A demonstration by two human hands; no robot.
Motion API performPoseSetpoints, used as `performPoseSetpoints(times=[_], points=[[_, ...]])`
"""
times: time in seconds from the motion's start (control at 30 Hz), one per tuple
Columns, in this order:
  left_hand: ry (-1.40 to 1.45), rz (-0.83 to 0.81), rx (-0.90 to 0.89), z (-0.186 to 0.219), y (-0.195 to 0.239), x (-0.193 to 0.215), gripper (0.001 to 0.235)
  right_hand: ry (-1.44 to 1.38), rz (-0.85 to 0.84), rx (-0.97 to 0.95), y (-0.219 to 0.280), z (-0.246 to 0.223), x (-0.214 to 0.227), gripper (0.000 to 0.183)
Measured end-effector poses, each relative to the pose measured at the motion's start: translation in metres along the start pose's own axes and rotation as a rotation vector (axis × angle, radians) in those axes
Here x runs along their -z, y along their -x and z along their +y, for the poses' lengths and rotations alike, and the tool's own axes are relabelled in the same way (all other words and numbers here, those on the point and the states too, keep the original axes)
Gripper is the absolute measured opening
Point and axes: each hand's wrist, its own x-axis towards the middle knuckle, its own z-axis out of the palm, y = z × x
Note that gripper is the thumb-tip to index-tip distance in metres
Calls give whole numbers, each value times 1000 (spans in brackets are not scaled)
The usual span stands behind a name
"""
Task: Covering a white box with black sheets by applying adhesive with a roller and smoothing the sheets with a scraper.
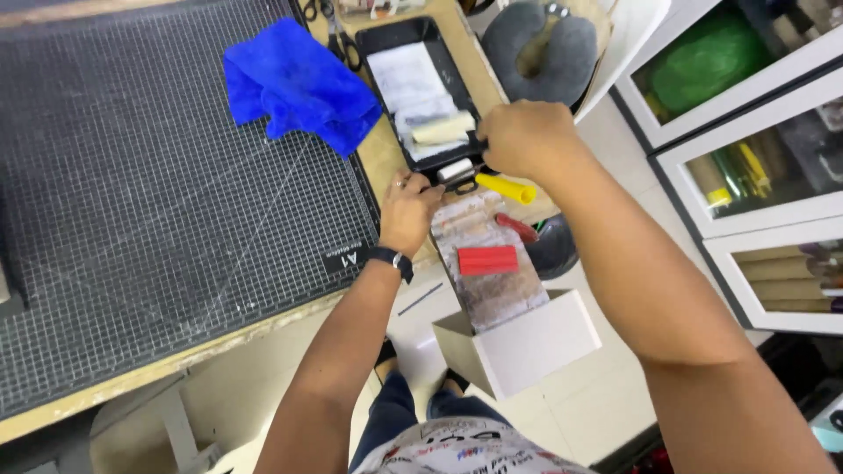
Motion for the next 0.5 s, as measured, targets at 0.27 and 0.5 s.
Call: performPoseSetpoints(times=[0.27, 0.5], points=[[0, 61, -64, 12, 9, 9, 44, -214, 227, -17, -17, 16, -54, 47], [470, -398, 376, 93, 132, 99, 96, -335, 668, 206, 236, 130, -70, 43]])
